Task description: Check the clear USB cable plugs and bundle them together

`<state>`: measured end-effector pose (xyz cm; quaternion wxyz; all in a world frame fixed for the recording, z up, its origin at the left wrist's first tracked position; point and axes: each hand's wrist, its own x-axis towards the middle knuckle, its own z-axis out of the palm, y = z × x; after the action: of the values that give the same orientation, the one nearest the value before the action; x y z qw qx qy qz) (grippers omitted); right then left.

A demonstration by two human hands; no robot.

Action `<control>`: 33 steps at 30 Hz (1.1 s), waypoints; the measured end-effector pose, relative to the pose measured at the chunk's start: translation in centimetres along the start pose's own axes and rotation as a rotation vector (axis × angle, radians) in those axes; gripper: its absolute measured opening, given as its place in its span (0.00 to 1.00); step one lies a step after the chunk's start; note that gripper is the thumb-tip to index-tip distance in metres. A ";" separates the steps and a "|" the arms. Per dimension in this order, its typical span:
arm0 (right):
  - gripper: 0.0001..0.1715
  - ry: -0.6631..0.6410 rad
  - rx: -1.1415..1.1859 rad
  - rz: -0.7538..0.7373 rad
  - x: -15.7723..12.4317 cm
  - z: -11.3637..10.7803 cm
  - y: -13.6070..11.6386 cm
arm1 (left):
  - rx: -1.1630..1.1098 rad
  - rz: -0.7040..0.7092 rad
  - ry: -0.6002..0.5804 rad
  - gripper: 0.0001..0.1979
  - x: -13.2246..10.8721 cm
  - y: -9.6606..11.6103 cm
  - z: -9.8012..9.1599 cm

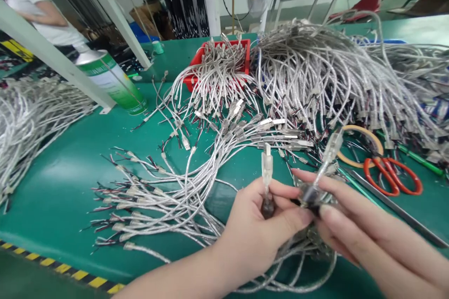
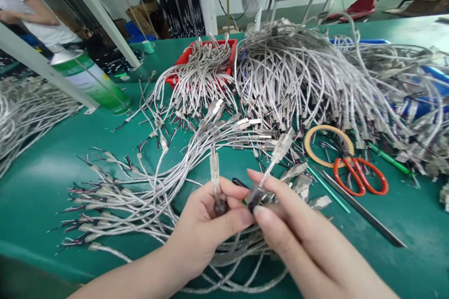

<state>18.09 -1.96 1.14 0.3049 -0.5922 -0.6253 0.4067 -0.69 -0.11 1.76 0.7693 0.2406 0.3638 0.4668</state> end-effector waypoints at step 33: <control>0.16 -0.117 0.014 -0.202 1.0 0.1 -1.9 | 0.326 -0.016 -0.131 0.13 -0.2 1.7 -0.3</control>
<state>16.98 -0.90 2.64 0.3114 -0.4993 -0.6956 0.4122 -1.87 0.51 2.82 0.7458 0.3893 0.3855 0.3790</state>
